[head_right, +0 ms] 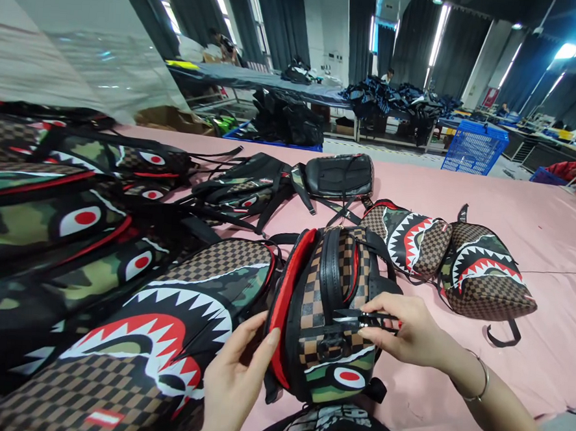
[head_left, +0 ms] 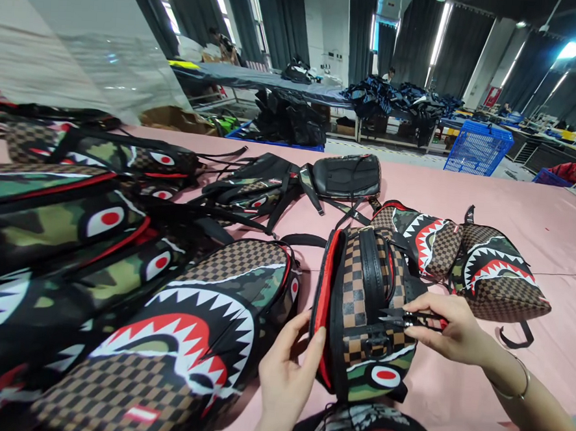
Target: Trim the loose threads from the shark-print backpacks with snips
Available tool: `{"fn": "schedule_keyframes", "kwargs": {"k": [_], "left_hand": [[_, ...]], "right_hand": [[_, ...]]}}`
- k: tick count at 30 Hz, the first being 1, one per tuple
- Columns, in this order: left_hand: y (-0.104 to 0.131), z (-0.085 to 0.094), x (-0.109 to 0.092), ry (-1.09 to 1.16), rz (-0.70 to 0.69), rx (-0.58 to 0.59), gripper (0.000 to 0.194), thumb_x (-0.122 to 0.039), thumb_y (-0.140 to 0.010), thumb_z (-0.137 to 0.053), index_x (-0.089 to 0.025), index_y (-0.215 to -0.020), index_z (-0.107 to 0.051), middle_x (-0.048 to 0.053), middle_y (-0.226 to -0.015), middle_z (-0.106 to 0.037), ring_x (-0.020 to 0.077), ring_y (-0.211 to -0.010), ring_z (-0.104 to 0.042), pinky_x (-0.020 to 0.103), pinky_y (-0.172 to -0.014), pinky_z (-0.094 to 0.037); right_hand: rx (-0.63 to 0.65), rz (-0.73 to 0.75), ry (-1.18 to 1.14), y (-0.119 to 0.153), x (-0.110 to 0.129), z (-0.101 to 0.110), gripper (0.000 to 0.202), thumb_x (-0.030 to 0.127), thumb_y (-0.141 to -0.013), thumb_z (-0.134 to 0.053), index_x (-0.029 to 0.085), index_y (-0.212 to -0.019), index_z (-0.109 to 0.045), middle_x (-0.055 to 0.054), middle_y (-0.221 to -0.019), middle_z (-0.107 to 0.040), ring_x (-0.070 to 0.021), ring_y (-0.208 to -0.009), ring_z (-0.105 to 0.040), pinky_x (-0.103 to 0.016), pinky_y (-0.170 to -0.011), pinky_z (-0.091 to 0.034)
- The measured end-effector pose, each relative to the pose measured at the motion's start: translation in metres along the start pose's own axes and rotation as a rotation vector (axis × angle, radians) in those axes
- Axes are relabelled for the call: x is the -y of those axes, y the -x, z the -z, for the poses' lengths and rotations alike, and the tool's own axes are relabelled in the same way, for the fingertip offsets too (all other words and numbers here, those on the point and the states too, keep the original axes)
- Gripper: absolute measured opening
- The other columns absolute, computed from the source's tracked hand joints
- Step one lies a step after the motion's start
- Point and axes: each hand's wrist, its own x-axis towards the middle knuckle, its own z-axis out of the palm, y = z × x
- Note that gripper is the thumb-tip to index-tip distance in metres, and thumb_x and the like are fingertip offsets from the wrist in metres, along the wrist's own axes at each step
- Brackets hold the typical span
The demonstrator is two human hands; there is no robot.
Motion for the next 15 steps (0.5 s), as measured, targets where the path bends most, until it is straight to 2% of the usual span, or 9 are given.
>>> {"fn": "schedule_keyframes", "kwargs": {"k": [3, 7, 10, 12, 15], "left_hand": [[0.001, 0.003, 0.005, 0.054, 0.067, -0.084, 0.039, -0.044, -0.071, -0.060, -0.016, -0.098, -0.061, 0.007, -0.097, -0.066, 0.0208, -0.088, -0.062, 0.030, -0.082, -0.052], [0.002, 0.002, 0.004, 0.106, 0.123, -0.102, 0.038, -0.043, -0.070, -0.061, -0.017, -0.098, -0.063, 0.007, -0.099, -0.067, 0.0227, -0.093, -0.062, 0.032, -0.085, -0.051], [0.004, -0.004, 0.000, 0.149, 0.119, -0.079, 0.036, -0.042, -0.071, -0.061, -0.018, -0.098, -0.064, 0.006, -0.093, -0.068, 0.0236, -0.090, -0.063, 0.032, -0.078, -0.053], [0.005, -0.008, -0.001, 0.172, 0.099, -0.051, 0.035, -0.042, -0.071, -0.061, -0.019, -0.097, -0.065, 0.006, -0.089, -0.069, 0.0237, -0.086, -0.063, 0.031, -0.073, -0.054], [0.001, -0.004, 0.003, 0.162, 0.066, -0.074, 0.036, -0.044, -0.070, -0.061, -0.018, -0.095, -0.066, 0.007, -0.089, -0.068, 0.0230, -0.085, -0.063, 0.031, -0.074, -0.053]], "right_hand": [[-0.009, -0.024, 0.010, -0.001, 0.003, -0.001, 0.021, 0.024, -0.083, -0.057, 0.019, -0.104, -0.055, -0.003, -0.093, -0.064, -0.0122, -0.079, -0.060, -0.020, -0.069, -0.046], [-0.055, -0.083, 0.095, -0.003, 0.006, -0.007, 0.024, 0.020, -0.089, -0.043, 0.021, -0.111, -0.052, -0.005, -0.103, -0.063, -0.0143, -0.091, -0.059, -0.023, -0.076, -0.047], [-0.126, -0.139, 0.170, -0.012, 0.009, -0.020, 0.032, 0.027, -0.084, -0.052, 0.019, -0.115, -0.051, -0.007, -0.106, -0.062, -0.0177, -0.092, -0.059, -0.025, -0.076, -0.048], [-0.161, -0.169, 0.207, -0.020, 0.011, -0.031, 0.032, 0.032, -0.077, -0.060, 0.017, -0.105, -0.057, -0.006, -0.094, -0.065, -0.0180, -0.080, -0.060, -0.026, -0.069, -0.047], [-0.222, -0.216, 0.194, -0.032, 0.009, -0.041, 0.013, 0.030, -0.076, -0.060, 0.017, -0.076, -0.060, 0.000, -0.065, -0.059, -0.0126, -0.059, -0.053, -0.023, -0.056, -0.042]]}}
